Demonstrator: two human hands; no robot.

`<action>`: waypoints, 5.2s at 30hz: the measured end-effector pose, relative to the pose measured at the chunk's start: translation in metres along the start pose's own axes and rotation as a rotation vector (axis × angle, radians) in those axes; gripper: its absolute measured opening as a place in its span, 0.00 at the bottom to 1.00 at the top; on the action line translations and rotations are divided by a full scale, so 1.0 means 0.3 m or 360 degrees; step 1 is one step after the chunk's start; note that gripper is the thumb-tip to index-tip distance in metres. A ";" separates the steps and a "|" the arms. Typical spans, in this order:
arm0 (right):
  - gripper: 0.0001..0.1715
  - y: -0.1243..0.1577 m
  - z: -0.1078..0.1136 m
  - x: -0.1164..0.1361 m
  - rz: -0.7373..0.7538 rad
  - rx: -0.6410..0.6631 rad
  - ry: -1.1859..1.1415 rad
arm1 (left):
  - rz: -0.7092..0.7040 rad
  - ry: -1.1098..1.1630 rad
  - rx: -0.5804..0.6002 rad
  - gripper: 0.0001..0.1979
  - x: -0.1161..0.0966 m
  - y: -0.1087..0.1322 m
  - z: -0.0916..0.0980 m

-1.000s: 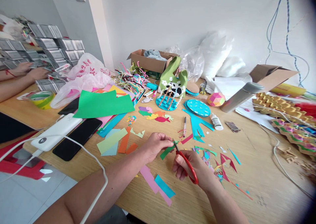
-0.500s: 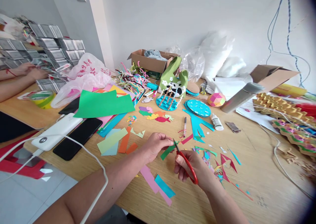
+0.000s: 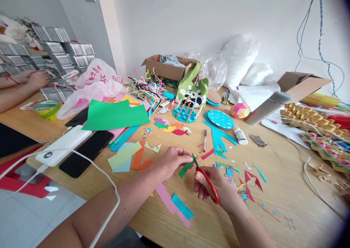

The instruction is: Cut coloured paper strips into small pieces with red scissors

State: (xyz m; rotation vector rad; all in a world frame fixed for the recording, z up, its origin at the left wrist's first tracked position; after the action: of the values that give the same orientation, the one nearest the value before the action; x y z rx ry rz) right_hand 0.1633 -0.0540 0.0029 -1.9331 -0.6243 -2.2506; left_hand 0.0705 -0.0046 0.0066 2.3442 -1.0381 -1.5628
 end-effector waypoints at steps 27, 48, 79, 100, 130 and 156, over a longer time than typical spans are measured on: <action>0.29 0.001 0.006 0.001 0.0004 -0.0037 0.0047 | -0.0011 -0.0044 0.0017 0.10 -0.004 -0.004 0.000; 0.28 0.007 0.011 0.016 -0.0006 -0.0094 0.0104 | -0.0046 -0.0093 -0.0007 0.09 -0.006 -0.010 0.009; 0.25 0.020 0.162 0.070 0.0216 -0.0800 0.0173 | -0.0931 -0.1760 -0.0940 0.04 -0.162 0.054 0.048; 0.19 0.010 0.129 0.113 0.0541 -0.0723 0.0080 | -0.0178 0.0141 0.0425 0.14 -0.049 0.012 -0.043; 0.17 0.035 0.167 0.111 0.0601 -0.0844 0.0007 | -0.0006 -0.0235 0.0195 0.09 -0.008 0.004 -0.024; 0.26 -0.006 0.003 0.043 0.0215 -0.0244 0.0231 | -0.0106 0.0147 -0.0020 0.11 -0.036 -0.007 0.032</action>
State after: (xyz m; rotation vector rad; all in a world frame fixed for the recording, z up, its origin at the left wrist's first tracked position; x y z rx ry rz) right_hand 0.1612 -0.0495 0.0152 -1.7925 -0.3018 -2.3867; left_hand 0.0608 0.0061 0.0094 2.4409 -0.9370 -1.4626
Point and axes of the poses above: each hand's wrist, its own y-axis away from the middle knuckle, its own z-axis out of the back of the hand, x = y × z, the point moved 9 cm from there along -y, towards the middle knuckle, and after that the axes turned 13 degrees about z, right-handed, at the moved point
